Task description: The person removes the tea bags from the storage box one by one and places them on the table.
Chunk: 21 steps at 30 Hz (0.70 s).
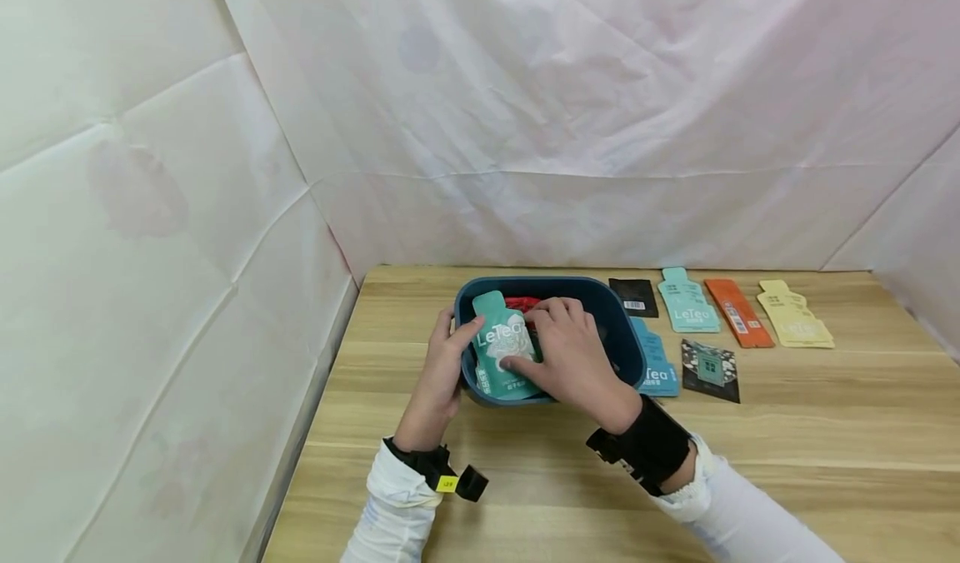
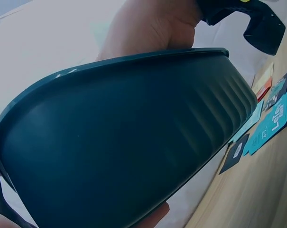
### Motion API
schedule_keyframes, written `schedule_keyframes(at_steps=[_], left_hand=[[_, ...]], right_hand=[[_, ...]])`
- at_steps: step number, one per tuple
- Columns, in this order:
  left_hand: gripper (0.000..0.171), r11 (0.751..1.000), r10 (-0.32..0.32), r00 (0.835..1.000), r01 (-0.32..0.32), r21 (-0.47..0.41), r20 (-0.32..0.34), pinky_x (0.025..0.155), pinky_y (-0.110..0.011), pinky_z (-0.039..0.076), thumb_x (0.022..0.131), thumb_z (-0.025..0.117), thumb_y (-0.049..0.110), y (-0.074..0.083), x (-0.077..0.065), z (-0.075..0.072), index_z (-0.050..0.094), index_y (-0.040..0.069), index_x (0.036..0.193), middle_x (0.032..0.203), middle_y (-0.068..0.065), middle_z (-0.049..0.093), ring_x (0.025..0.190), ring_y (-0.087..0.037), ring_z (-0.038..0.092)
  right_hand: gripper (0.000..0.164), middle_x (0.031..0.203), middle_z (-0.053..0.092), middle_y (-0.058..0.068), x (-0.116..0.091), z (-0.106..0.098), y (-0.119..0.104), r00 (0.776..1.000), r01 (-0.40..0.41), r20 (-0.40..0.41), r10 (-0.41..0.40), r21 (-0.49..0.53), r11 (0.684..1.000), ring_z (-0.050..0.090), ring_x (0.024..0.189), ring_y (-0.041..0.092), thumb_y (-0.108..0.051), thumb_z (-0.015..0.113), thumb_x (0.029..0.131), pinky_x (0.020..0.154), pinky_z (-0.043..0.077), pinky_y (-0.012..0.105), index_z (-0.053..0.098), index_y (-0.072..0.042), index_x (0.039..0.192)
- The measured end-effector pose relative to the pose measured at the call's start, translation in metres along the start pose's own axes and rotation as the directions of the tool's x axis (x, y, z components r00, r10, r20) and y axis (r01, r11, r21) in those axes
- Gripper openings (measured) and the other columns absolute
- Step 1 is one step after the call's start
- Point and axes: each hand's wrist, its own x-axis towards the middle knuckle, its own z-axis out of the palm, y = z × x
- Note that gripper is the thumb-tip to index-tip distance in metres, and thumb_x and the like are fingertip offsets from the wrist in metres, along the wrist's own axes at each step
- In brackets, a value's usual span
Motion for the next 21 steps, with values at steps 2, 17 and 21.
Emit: schedule_keyframes(at_steps=[2,17,21], left_hand=[[0.051,1.000,-0.001,1.000,0.001,0.000,0.001,0.103,-0.043,0.036,0.098,0.054,0.030,-0.001,0.001,0.001,0.036,0.013,0.143,0.136,-0.013,0.043,0.122,-0.027,0.043],[0.053,1.000,0.002,1.000,-0.002,-0.011,0.008,0.103,-0.041,0.040,0.096,0.057,0.033,-0.004,0.002,0.001,0.037,0.013,0.141,0.137,-0.012,0.044,0.124,-0.026,0.046],[0.054,1.000,0.014,1.000,-0.014,-0.019,-0.001,0.108,-0.046,0.034,0.096,0.057,0.032,-0.004,0.001,-0.002,0.036,0.013,0.143,0.142,-0.013,0.040,0.130,-0.029,0.040]], right_hand=[[0.064,0.118,0.058,0.010,-0.002,0.000,-0.001,1.000,-0.008,-0.020,0.010,0.066,0.998,0.044,0.114,0.030,-0.050,0.077,0.079,0.094,0.036,0.048,0.060,-0.006,0.122],[0.054,0.092,0.073,-0.001,-0.012,-0.004,0.008,0.992,0.000,-0.108,0.066,0.521,0.853,0.065,0.078,0.008,-0.018,0.074,0.087,0.061,0.048,0.024,0.049,-0.011,0.135],[0.059,0.103,0.072,-0.007,-0.011,0.039,0.053,0.969,0.130,-0.248,-0.002,0.499,0.857,0.052,0.065,0.003,-0.025,0.069,0.092,0.055,0.035,0.022,0.041,-0.016,0.143]])
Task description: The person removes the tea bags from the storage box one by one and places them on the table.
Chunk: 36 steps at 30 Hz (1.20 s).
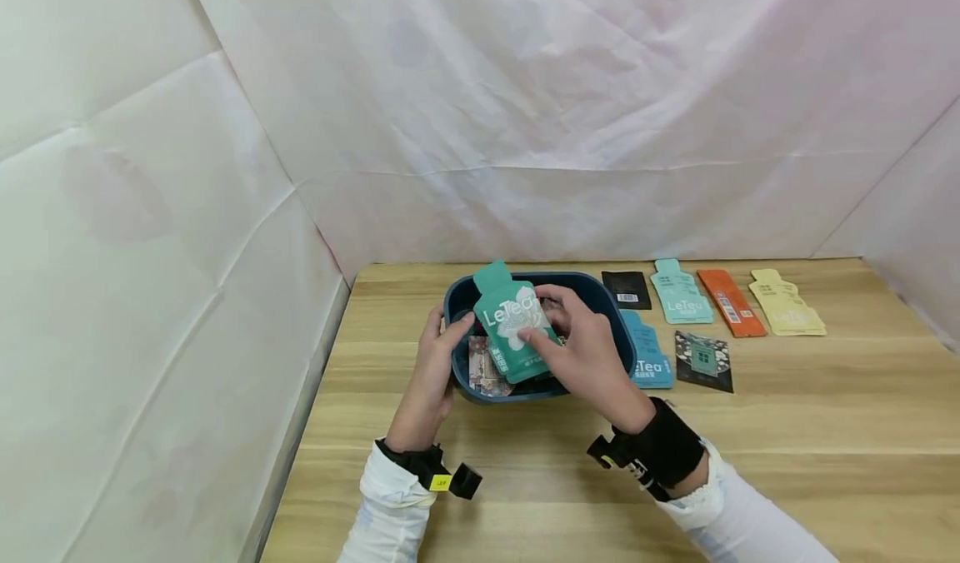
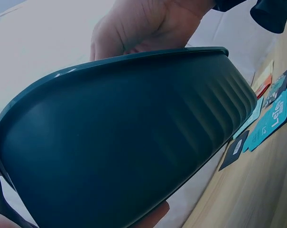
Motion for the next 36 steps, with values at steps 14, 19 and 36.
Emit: schedule_keyframes(at_steps=[14,19,36], left_hand=[[0.058,1.000,-0.025,0.999,0.025,0.011,-0.031,0.110,-0.052,0.031,0.098,0.054,0.031,0.003,-0.003,-0.009,0.031,0.013,0.147,0.148,-0.013,0.034,0.133,-0.032,0.034],[0.056,1.000,-0.021,0.998,0.021,-0.004,-0.059,0.111,-0.052,0.028,0.098,0.053,0.030,0.007,-0.007,-0.017,0.031,0.012,0.146,0.148,-0.013,0.035,0.135,-0.033,0.032],[0.054,0.999,0.013,0.998,-0.015,-0.034,-0.058,0.112,-0.050,0.030,0.099,0.052,0.027,0.006,-0.008,-0.016,0.030,0.010,0.146,0.148,-0.015,0.034,0.136,-0.035,0.032]], right_hand=[[0.061,0.099,0.071,0.009,-0.033,-0.105,0.005,0.929,-0.200,-0.296,0.222,0.103,0.974,0.063,0.078,0.009,0.000,0.071,0.086,0.063,0.046,0.015,0.044,-0.006,0.140],[0.060,0.086,0.065,-0.020,-0.061,-0.165,0.023,0.828,-0.479,-0.385,0.408,-0.104,0.872,0.057,0.067,-0.008,-0.016,0.069,0.091,0.052,0.044,0.013,0.039,-0.010,0.143],[0.078,0.119,0.045,0.040,-0.135,-0.232,0.134,0.498,-0.716,-0.066,0.865,-0.594,0.367,0.051,0.084,0.041,-0.045,0.057,0.094,0.055,0.042,0.041,0.032,0.012,0.141]])
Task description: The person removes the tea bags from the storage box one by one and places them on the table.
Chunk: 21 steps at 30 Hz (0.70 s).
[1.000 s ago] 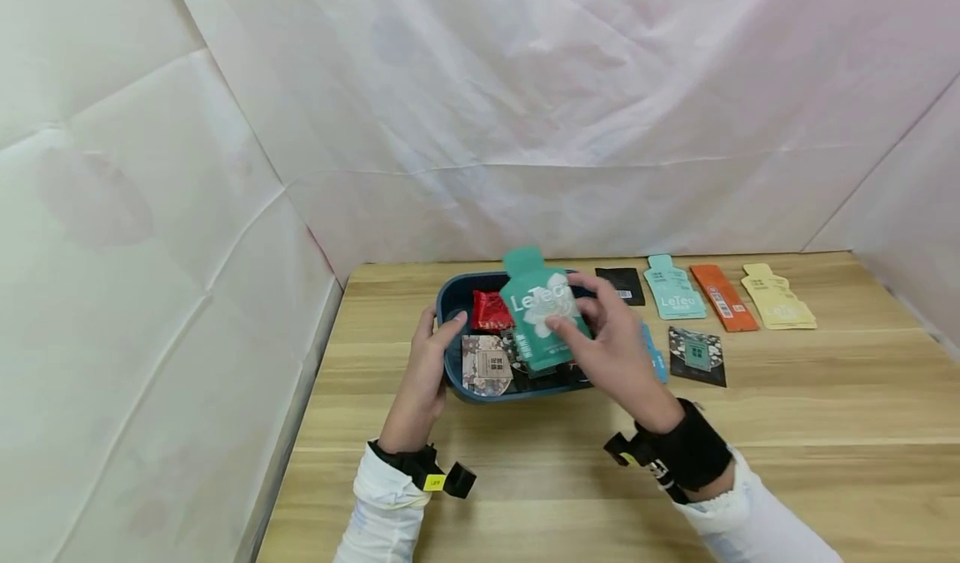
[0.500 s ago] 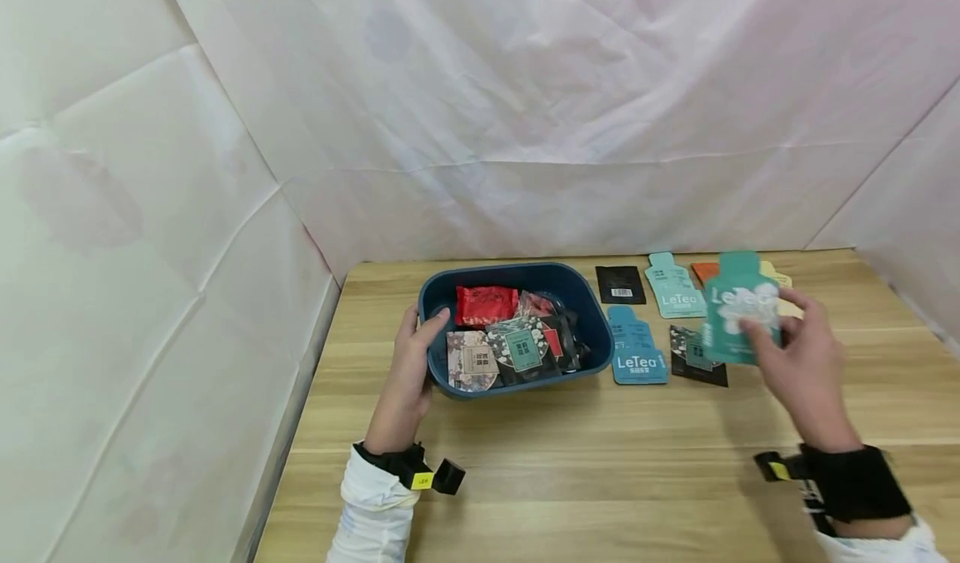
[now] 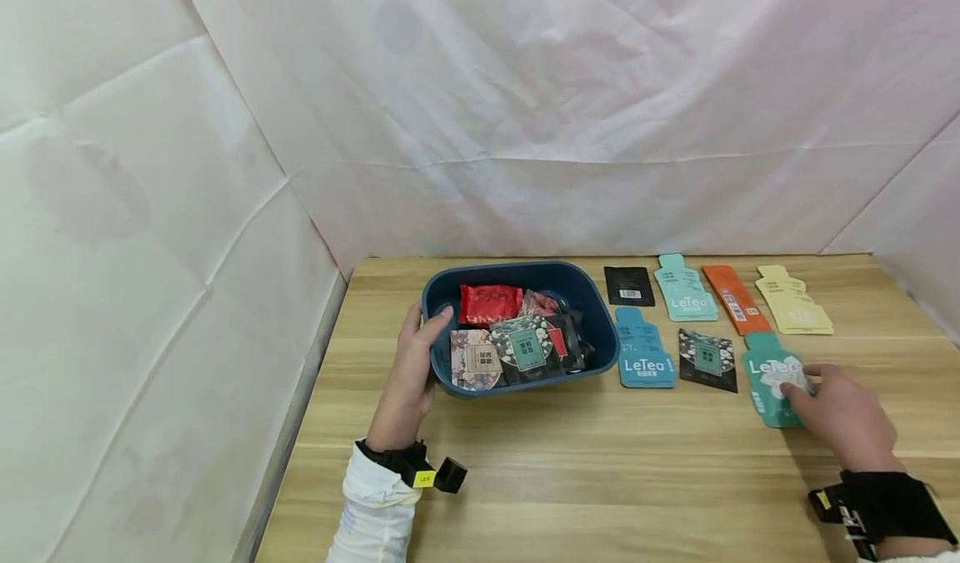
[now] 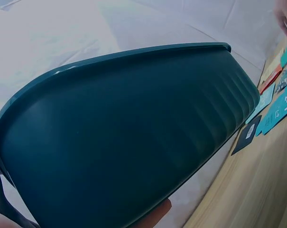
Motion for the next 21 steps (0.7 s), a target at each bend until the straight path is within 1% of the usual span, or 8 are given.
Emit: schedule_keyframes(at_steps=[3,5,8,11,14,16,20,21], left_hand=[[0.055,1.000,-0.004,1.000,0.004,-0.004,0.001,0.112,-0.049,0.030,0.099,0.052,0.027,0.000,0.000,-0.001,0.029,0.011,0.147,0.148,-0.015,0.034,0.136,-0.034,0.033],[0.057,1.000,-0.004,1.000,0.004,-0.009,0.010,0.112,-0.049,0.029,0.099,0.052,0.028,0.000,0.000,-0.002,0.028,0.012,0.148,0.148,-0.015,0.034,0.135,-0.032,0.033],[0.059,1.000,-0.003,1.000,0.003,-0.018,0.023,0.112,-0.048,0.028,0.099,0.052,0.029,-0.001,0.000,-0.002,0.025,0.014,0.149,0.148,-0.014,0.033,0.135,-0.030,0.032],[0.059,1.000,0.001,1.000,-0.001,-0.014,0.020,0.113,-0.048,0.028,0.099,0.052,0.029,-0.002,0.001,-0.002,0.026,0.013,0.149,0.148,-0.014,0.033,0.135,-0.031,0.032],[0.057,1.000,0.002,1.000,-0.002,-0.011,0.012,0.113,-0.049,0.029,0.099,0.052,0.028,-0.002,0.002,-0.002,0.027,0.012,0.148,0.148,-0.014,0.033,0.135,-0.032,0.032],[0.056,1.000,0.006,1.000,-0.006,-0.007,0.013,0.112,-0.048,0.031,0.099,0.051,0.028,-0.003,0.002,-0.002,0.029,0.012,0.147,0.147,-0.014,0.034,0.135,-0.032,0.034],[0.054,1.000,0.008,1.000,-0.008,0.000,0.008,0.109,-0.046,0.035,0.099,0.052,0.028,-0.003,0.002,-0.003,0.031,0.013,0.146,0.146,-0.014,0.036,0.132,-0.029,0.038],[0.054,1.000,0.009,1.000,-0.009,0.004,0.008,0.109,-0.046,0.036,0.099,0.052,0.029,-0.003,0.001,-0.003,0.031,0.012,0.146,0.146,-0.014,0.036,0.131,-0.029,0.038]], right_hand=[[0.073,0.122,0.038,0.040,0.002,0.001,-0.007,0.999,-0.021,0.035,0.023,-0.035,0.999,0.045,0.092,0.048,-0.039,0.055,0.095,0.061,0.043,0.053,0.029,0.010,0.143],[0.074,0.129,0.028,0.043,0.002,0.001,-0.012,0.998,-0.033,0.056,0.035,-0.037,0.999,0.038,0.102,0.055,-0.037,0.054,0.096,0.067,0.042,0.061,0.023,0.009,0.146],[0.076,0.129,0.024,0.045,0.001,0.001,-0.018,0.999,-0.011,0.030,0.013,-0.051,0.999,0.030,0.107,0.062,-0.035,0.054,0.095,0.071,0.039,0.068,0.020,0.009,0.146],[0.079,0.126,0.025,0.046,-0.002,0.001,-0.026,0.998,0.050,-0.033,-0.053,-0.093,0.994,0.028,0.106,0.064,-0.040,0.057,0.093,0.074,0.036,0.069,0.025,0.010,0.144],[0.078,0.123,0.030,0.046,-0.006,0.000,-0.041,0.983,0.140,-0.097,-0.154,-0.134,0.981,0.029,0.105,0.064,-0.044,0.060,0.091,0.077,0.034,0.070,0.032,0.011,0.139],[0.077,0.122,0.032,0.046,-0.011,-0.002,-0.054,0.971,0.189,-0.116,-0.207,-0.145,0.971,0.030,0.105,0.064,-0.045,0.061,0.091,0.076,0.035,0.071,0.036,0.011,0.137],[0.075,0.125,0.033,0.044,-0.024,-0.009,-0.086,0.951,0.255,-0.139,-0.275,-0.145,0.956,0.027,0.108,0.064,-0.045,0.060,0.092,0.069,0.037,0.071,0.038,0.011,0.135],[0.074,0.126,0.033,0.044,-0.028,-0.010,-0.095,0.944,0.277,-0.146,-0.296,-0.142,0.950,0.027,0.108,0.064,-0.044,0.060,0.092,0.070,0.037,0.071,0.038,0.012,0.135]])
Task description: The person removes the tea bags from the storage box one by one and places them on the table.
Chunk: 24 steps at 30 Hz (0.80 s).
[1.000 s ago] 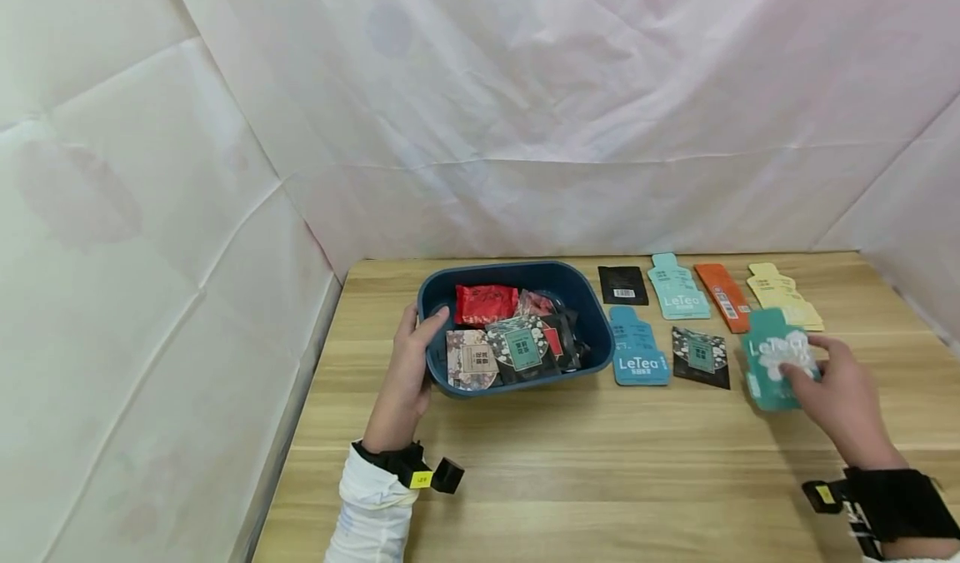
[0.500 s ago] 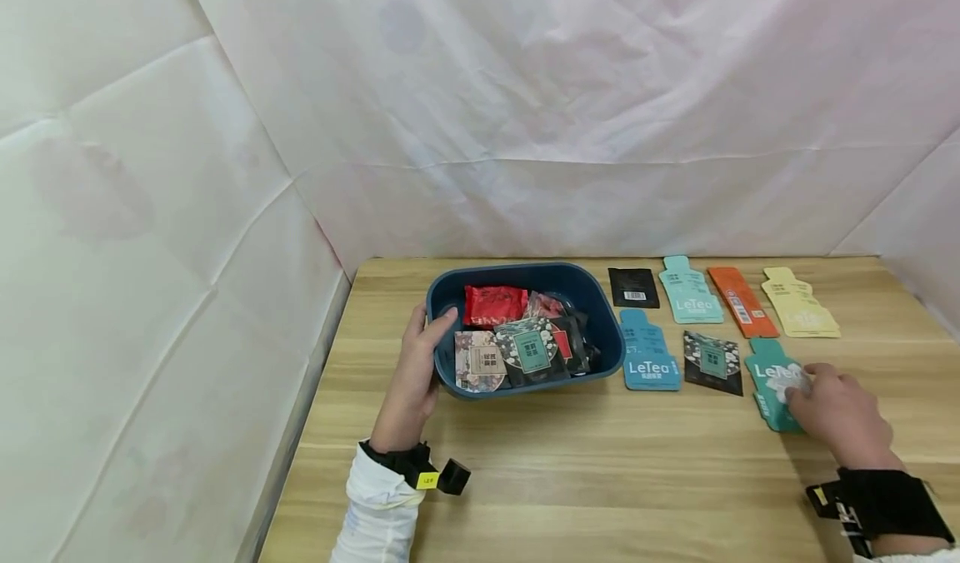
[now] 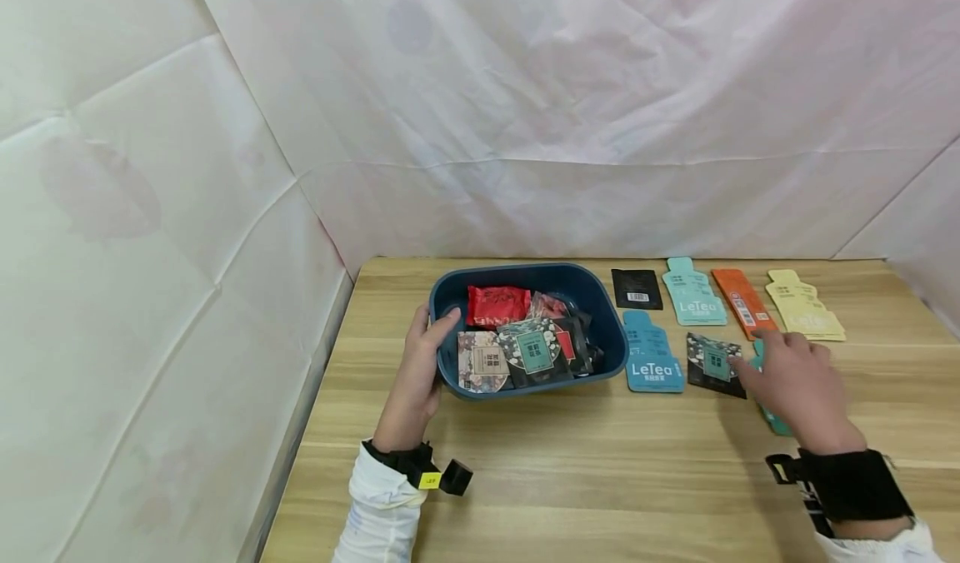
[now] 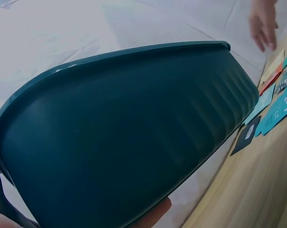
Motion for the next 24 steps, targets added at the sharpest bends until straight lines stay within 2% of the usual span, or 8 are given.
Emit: schedule_keyframes(at_steps=[2,4,8,11,14,17,20,24], left_hand=[[0.054,1.000,-0.010,1.000,0.010,-0.002,0.003,0.108,-0.046,0.036,0.099,0.052,0.029,0.001,0.000,-0.001,0.030,0.012,0.146,0.146,-0.014,0.036,0.131,-0.029,0.039],[0.055,1.000,-0.018,1.000,0.018,-0.008,0.008,0.109,-0.046,0.036,0.099,0.052,0.028,0.003,0.001,-0.001,0.030,0.012,0.146,0.147,-0.014,0.035,0.132,-0.030,0.038],[0.054,0.999,-0.040,0.999,0.040,-0.022,0.009,0.108,-0.046,0.037,0.099,0.052,0.028,0.007,0.001,-0.001,0.030,0.011,0.146,0.147,-0.014,0.036,0.132,-0.030,0.040],[0.054,0.999,-0.043,0.999,0.043,-0.026,0.011,0.109,-0.048,0.035,0.099,0.052,0.028,0.007,0.001,-0.001,0.031,0.011,0.145,0.147,-0.015,0.036,0.131,-0.030,0.040],[0.053,0.999,-0.037,0.999,0.038,-0.025,0.019,0.110,-0.049,0.033,0.099,0.052,0.027,0.005,0.002,0.000,0.031,0.010,0.145,0.147,-0.016,0.036,0.131,-0.031,0.039],[0.053,0.999,-0.031,0.999,0.032,-0.026,0.028,0.111,-0.050,0.031,0.099,0.052,0.027,0.005,0.001,0.003,0.031,0.009,0.144,0.147,-0.016,0.036,0.132,-0.032,0.037],[0.054,1.000,-0.023,0.999,0.024,-0.019,0.029,0.111,-0.050,0.031,0.098,0.053,0.028,0.004,0.002,0.006,0.032,0.010,0.144,0.147,-0.016,0.036,0.133,-0.031,0.037],[0.053,1.000,-0.021,1.000,0.021,0.003,0.013,0.109,-0.051,0.033,0.098,0.055,0.029,0.001,0.003,0.010,0.035,0.010,0.143,0.145,-0.015,0.038,0.130,-0.031,0.039]], right_hand=[[0.071,0.126,0.035,0.043,-0.002,-0.007,-0.022,0.998,0.052,-0.041,-0.052,0.000,0.999,0.028,0.109,0.065,-0.041,0.062,0.092,0.072,0.036,0.071,0.041,0.012,0.133],[0.064,0.125,0.040,0.042,-0.004,-0.013,-0.045,0.985,0.129,-0.114,-0.128,0.003,0.992,0.031,0.110,0.064,-0.035,0.064,0.091,0.079,0.035,0.071,0.045,0.012,0.131],[0.057,0.124,0.047,0.037,-0.011,-0.023,-0.097,0.934,0.259,-0.252,-0.255,-0.017,0.966,0.037,0.113,0.058,-0.027,0.070,0.087,0.090,0.034,0.067,0.052,0.008,0.128],[0.055,0.129,0.048,0.031,-0.015,-0.024,-0.134,0.899,0.345,-0.285,-0.333,-0.010,0.939,0.035,0.119,0.053,-0.029,0.072,0.087,0.093,0.031,0.066,0.055,0.003,0.128],[0.054,0.130,0.050,0.026,-0.020,-0.019,-0.165,0.880,0.421,-0.246,-0.406,0.012,0.907,0.034,0.122,0.048,-0.036,0.070,0.089,0.094,0.028,0.065,0.059,0.000,0.127],[0.054,0.119,0.059,0.019,-0.023,-0.012,-0.186,0.878,0.459,-0.165,-0.449,0.026,0.888,0.043,0.110,0.039,-0.046,0.067,0.089,0.087,0.034,0.055,0.064,-0.003,0.122],[0.061,0.094,0.063,0.010,-0.021,-0.005,-0.198,0.889,0.453,-0.088,-0.450,0.027,0.891,0.048,0.091,0.029,-0.055,0.067,0.086,0.073,0.036,0.041,0.066,-0.005,0.120],[0.079,0.064,0.050,0.000,-0.015,0.000,-0.205,0.904,0.427,-0.027,-0.427,0.000,0.904,0.045,0.070,0.021,-0.064,0.069,0.078,0.059,0.030,0.034,0.059,-0.006,0.131]])
